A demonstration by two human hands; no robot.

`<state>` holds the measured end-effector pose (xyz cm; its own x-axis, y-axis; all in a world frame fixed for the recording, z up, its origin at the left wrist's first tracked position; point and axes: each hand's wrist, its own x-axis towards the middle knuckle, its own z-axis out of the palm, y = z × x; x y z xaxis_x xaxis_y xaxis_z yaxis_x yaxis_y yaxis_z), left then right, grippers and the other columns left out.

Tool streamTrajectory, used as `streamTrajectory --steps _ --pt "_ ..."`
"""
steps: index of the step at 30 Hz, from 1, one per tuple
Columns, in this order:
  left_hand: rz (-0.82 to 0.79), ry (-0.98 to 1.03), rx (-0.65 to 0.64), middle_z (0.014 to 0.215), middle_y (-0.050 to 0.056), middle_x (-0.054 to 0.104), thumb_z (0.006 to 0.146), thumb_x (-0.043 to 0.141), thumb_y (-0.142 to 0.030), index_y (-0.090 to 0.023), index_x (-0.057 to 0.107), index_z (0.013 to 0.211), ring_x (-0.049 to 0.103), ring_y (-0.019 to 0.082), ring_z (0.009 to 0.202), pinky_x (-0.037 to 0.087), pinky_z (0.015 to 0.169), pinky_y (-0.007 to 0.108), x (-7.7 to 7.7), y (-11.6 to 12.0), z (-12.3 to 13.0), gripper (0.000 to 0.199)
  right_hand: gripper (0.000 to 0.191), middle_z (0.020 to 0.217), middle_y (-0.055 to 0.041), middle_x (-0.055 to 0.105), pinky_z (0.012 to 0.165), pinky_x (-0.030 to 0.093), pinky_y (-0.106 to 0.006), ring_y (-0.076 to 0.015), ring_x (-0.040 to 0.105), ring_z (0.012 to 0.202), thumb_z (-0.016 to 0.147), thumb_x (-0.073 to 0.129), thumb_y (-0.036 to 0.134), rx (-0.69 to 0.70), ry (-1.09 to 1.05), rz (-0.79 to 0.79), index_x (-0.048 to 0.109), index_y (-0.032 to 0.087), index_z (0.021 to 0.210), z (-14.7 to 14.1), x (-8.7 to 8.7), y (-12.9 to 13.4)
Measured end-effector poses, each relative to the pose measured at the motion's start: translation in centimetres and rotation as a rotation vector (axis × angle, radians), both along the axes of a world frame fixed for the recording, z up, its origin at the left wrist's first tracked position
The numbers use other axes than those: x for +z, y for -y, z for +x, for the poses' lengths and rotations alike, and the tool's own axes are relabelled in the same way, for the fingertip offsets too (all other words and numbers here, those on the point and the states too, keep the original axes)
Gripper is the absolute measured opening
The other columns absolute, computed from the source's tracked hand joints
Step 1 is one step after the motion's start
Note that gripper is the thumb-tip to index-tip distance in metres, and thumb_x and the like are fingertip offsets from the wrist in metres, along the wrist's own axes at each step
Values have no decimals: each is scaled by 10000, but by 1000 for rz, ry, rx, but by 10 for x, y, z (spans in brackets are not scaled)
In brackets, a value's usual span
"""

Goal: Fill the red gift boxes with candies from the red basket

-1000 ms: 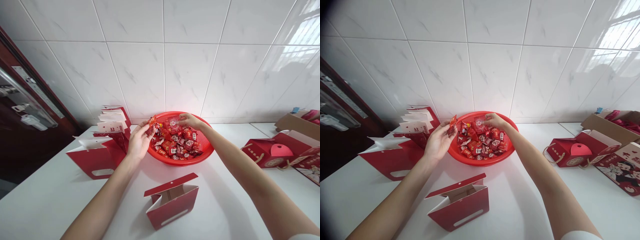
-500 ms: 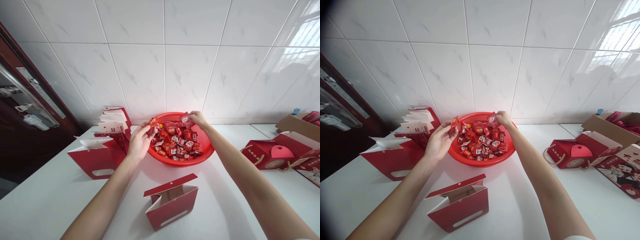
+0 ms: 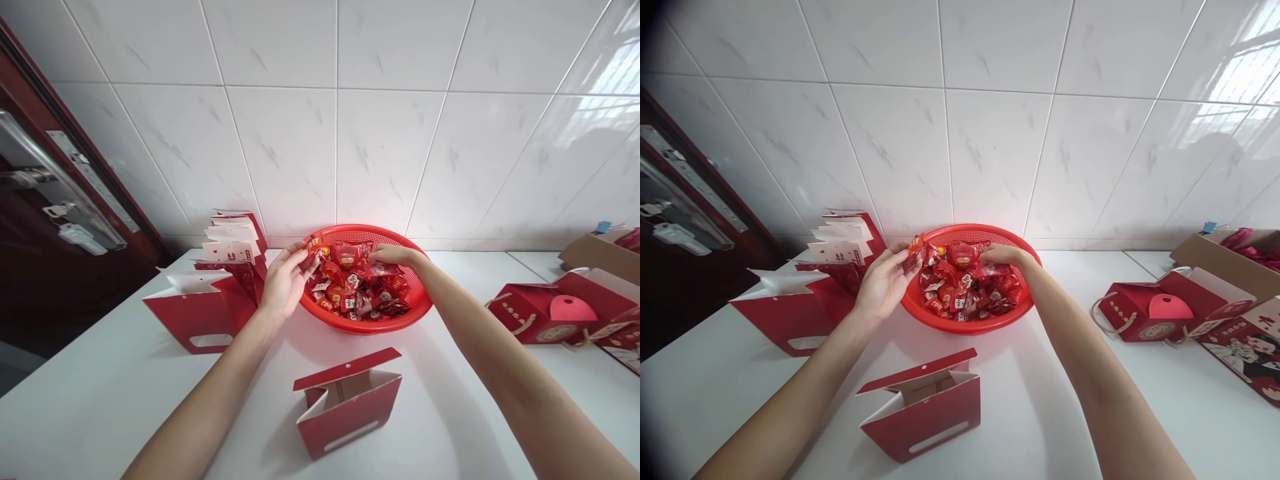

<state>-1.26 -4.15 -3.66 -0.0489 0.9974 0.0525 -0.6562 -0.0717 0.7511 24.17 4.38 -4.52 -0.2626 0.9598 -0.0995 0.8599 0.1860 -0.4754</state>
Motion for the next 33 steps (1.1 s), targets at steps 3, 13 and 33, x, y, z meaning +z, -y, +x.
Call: streamTrajectory --steps 3,13,33 --pt "-3 1 4 773 8 731 744 686 -3 -149 717 727 697 101 740 577 742 202 0 0 0 150 246 599 2 535 526 422 -253 -134 509 557 844 538 198 -98 -109 -37 475 200 606 1 -2 -2" --pt "75 -59 -11 852 8 731 684 798 -86 -158 715 796 696 126 806 560 853 268 -7 -2 -2 158 210 561 32 485 504 366 -225 -110 463 542 818 611 155 -282 -465 11 486 192 653 0 -3 -5" --pt "223 -456 104 1021 78 786 611 904 -318 -169 785 997 717 261 961 569 866 378 -23 0 4 431 108 645 19 594 515 385 -247 -98 493 528 935 531 247 -71 -786 312 539 192 842 -66 46 66"
